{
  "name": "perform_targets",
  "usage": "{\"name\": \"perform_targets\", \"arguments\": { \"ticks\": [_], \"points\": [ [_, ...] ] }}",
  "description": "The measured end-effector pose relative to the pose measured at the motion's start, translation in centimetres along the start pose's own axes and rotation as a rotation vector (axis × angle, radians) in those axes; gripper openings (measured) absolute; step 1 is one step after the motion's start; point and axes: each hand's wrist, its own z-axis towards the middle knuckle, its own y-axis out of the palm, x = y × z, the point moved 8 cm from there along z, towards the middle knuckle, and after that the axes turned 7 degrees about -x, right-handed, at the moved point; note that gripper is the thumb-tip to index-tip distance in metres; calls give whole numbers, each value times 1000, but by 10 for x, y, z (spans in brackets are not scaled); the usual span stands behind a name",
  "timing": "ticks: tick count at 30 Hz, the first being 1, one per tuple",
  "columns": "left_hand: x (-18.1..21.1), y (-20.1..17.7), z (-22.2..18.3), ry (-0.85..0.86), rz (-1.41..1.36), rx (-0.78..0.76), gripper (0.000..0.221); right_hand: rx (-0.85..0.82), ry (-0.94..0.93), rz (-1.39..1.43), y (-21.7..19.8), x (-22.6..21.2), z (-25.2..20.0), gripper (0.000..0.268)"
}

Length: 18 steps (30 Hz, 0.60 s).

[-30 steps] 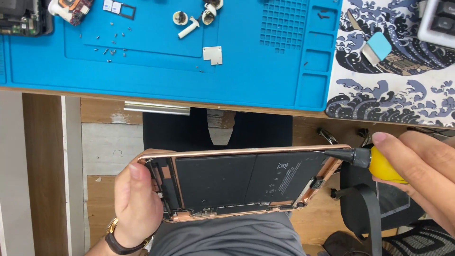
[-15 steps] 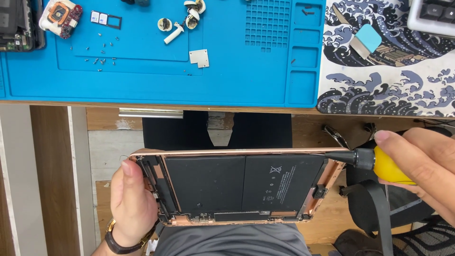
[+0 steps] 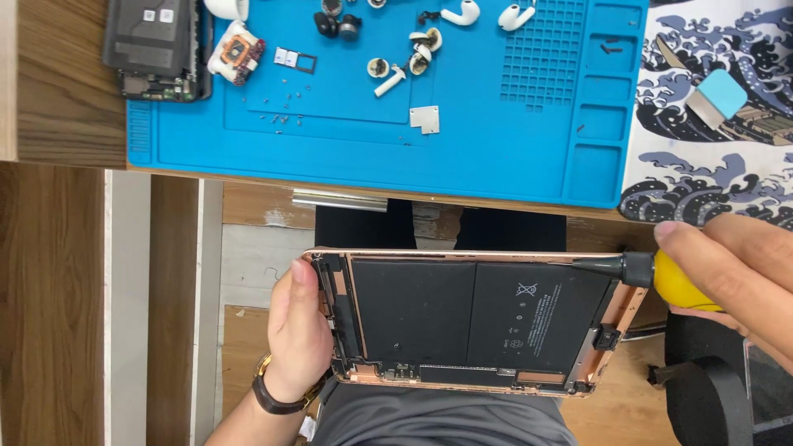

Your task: Removing a glued-in battery from a tablet chassis using a plastic pry tool and adhesive remover.

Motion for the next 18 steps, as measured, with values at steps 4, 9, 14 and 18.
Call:
{"name": "perform_targets", "arguments": {
  "ticks": [4, 9, 14, 18],
  "points": [
    [1, -9, 4, 13, 18, 13, 45, -28, -18, 9, -14, 1, 30, 99],
    [25, -39, 7, 138, -6, 25, 52, 69, -183, -154, -47, 2, 92, 91],
    [38, -83, 6, 130, -72, 174, 54, 80, -332, -388, -121, -31, 175, 72],
    [51, -125, 6, 77, -109, 316, 58, 198, -332, -137, -176, -39, 243, 70]
  ]
}}
